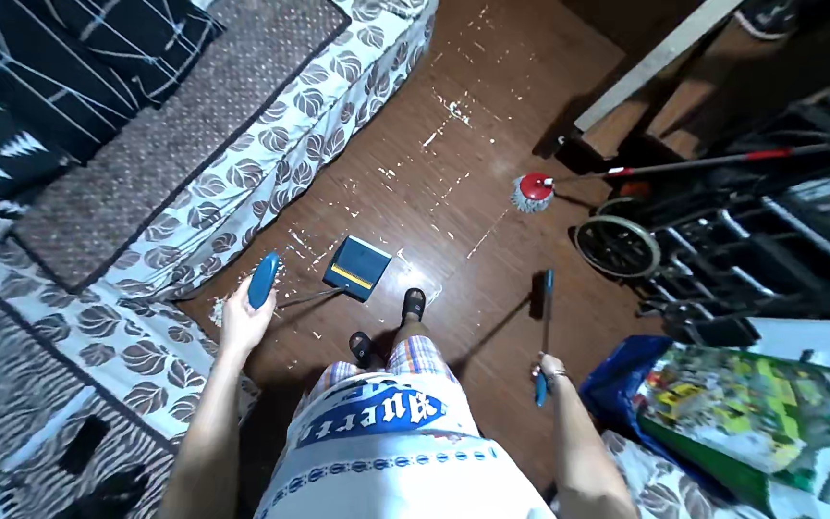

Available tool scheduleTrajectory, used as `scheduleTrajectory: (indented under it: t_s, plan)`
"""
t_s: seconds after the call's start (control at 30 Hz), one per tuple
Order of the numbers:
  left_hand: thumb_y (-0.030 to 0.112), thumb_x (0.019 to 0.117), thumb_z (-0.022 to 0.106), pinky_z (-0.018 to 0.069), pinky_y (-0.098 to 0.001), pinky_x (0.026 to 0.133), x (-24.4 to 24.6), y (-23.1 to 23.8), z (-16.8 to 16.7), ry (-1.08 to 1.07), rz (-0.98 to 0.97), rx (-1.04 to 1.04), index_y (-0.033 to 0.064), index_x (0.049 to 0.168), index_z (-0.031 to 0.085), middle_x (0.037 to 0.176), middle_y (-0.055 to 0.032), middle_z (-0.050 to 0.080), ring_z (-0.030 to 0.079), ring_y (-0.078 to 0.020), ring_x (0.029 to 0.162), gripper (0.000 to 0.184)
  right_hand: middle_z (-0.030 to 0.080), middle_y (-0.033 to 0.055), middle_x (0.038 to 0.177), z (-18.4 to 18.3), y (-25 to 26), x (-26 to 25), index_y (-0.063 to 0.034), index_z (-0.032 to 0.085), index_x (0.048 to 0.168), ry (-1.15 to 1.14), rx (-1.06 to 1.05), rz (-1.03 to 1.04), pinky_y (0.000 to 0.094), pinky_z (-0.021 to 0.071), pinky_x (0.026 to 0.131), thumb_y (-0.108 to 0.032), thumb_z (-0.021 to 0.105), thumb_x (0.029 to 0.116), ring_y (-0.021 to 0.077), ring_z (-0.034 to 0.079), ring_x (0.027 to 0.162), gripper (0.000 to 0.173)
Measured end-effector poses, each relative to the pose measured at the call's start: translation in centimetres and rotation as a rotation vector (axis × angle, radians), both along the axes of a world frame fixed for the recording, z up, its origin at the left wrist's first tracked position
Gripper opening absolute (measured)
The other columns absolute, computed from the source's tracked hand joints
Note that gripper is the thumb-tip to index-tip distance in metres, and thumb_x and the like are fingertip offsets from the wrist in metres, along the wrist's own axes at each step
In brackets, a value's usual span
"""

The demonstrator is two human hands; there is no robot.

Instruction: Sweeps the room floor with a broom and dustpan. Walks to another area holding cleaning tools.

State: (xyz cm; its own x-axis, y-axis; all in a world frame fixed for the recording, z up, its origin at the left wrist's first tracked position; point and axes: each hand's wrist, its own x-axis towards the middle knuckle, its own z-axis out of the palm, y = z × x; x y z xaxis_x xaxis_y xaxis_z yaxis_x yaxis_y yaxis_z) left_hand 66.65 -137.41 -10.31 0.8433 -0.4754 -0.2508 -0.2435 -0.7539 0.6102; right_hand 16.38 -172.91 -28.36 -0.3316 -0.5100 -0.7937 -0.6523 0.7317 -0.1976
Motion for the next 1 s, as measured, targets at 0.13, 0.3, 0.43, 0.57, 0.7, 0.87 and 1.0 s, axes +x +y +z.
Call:
scheduleTrajectory:
  t_s: [0.13,0.3,0.43,0.57,0.7,0.87,1.0]
  plan:
    - [0.017,0.0976,0.065,0.0515,-0.0594,0.080,1.4,-1.3,-1.6,-0.039,0.025,-0.028,-0.0030,0.130,0.061,0.098,-0.0278,0.069,0.068,-0.0386,0.087,0.039,0.051,0.0068,0.080,-4.3,-3.7,4.4,0.0004,0.055,0.113,-0.061,0.015,-0.038,0.0330,0.0478,0.059,-0.019,0.037,0.1109,0.0142,0.049,0.060,0.026]
    - [0.018,0.0989,0.062,0.0513,-0.0628,0.086,5.2,-6.5,-1.8,-0.054,0.118,0.033,-0.0067,0.131,0.060,0.103,-0.0309,0.069,0.069,-0.0436,0.095,0.041,0.062,0.0218,0.122,-5.8,-8.4,16.7,0.0070,0.058,0.130,0.042,0.086,0.240,0.0434,0.0504,0.094,-0.016,0.036,0.1111,0.0269,0.063,0.106,0.037]
    - [0.022,0.0978,0.063,0.0508,-0.0637,0.084,10.4,-10.7,-2.3,-0.103,0.147,0.012,-0.0110,0.124,0.061,0.100,-0.0333,0.067,0.068,-0.0449,0.091,0.042,0.063,0.0224,0.123,-5.9,-14.6,27.3,0.0073,0.058,0.131,0.052,0.127,0.395,0.0419,0.0517,0.093,-0.022,0.037,0.1119,0.0259,0.065,0.104,0.041]
    - [0.022,0.0983,0.063,0.0500,-0.0661,0.083,16.0,-16.0,-1.9,-0.041,0.170,0.058,-0.0085,0.128,0.059,0.101,-0.0325,0.066,0.067,-0.0459,0.092,0.043,0.061,0.0213,0.116,-4.2,-21.9,38.7,0.0066,0.053,0.135,-0.051,0.136,0.525,0.0406,0.0520,0.086,-0.027,0.035,0.1129,0.0243,0.063,0.093,0.044]
    - [0.023,0.1000,0.063,0.0486,-0.0692,0.086,21.3,-21.6,-2.0,0.064,0.217,0.138,-0.0028,0.137,0.056,0.109,-0.0325,0.066,0.066,-0.0476,0.098,0.045,0.060,0.0269,0.125,-5.3,-31.1,49.8,0.0086,0.052,0.137,-0.084,0.126,0.689,0.0472,0.0507,0.093,-0.024,0.040,0.1110,0.0313,0.062,0.105,0.043]
    - [0.017,0.1019,0.062,0.0497,-0.0707,0.081,26.5,-26.8,-1.7,0.087,0.160,0.192,-0.0047,0.129,0.058,0.104,-0.0314,0.067,0.067,-0.0476,0.090,0.035,0.058,0.0286,0.135,-5.7,-35.7,61.1,0.0076,0.051,0.140,-0.015,0.150,0.859,0.0524,0.0510,0.100,-0.020,0.046,0.1076,0.0368,0.063,0.118,0.043]
    - [0.018,0.1011,0.061,0.0501,-0.0682,0.084,28.9,-29.1,-2.0,0.066,0.119,0.139,-0.0033,0.128,0.060,0.106,-0.0292,0.068,0.068,-0.0444,0.094,0.035,0.058,0.0287,0.136,-5.6,-32.2,61.9,-0.0007,0.036,0.154,0.006,0.206,1.003,0.0575,0.0530,0.096,-0.016,0.055,0.1027,0.0405,0.064,0.118,0.056]
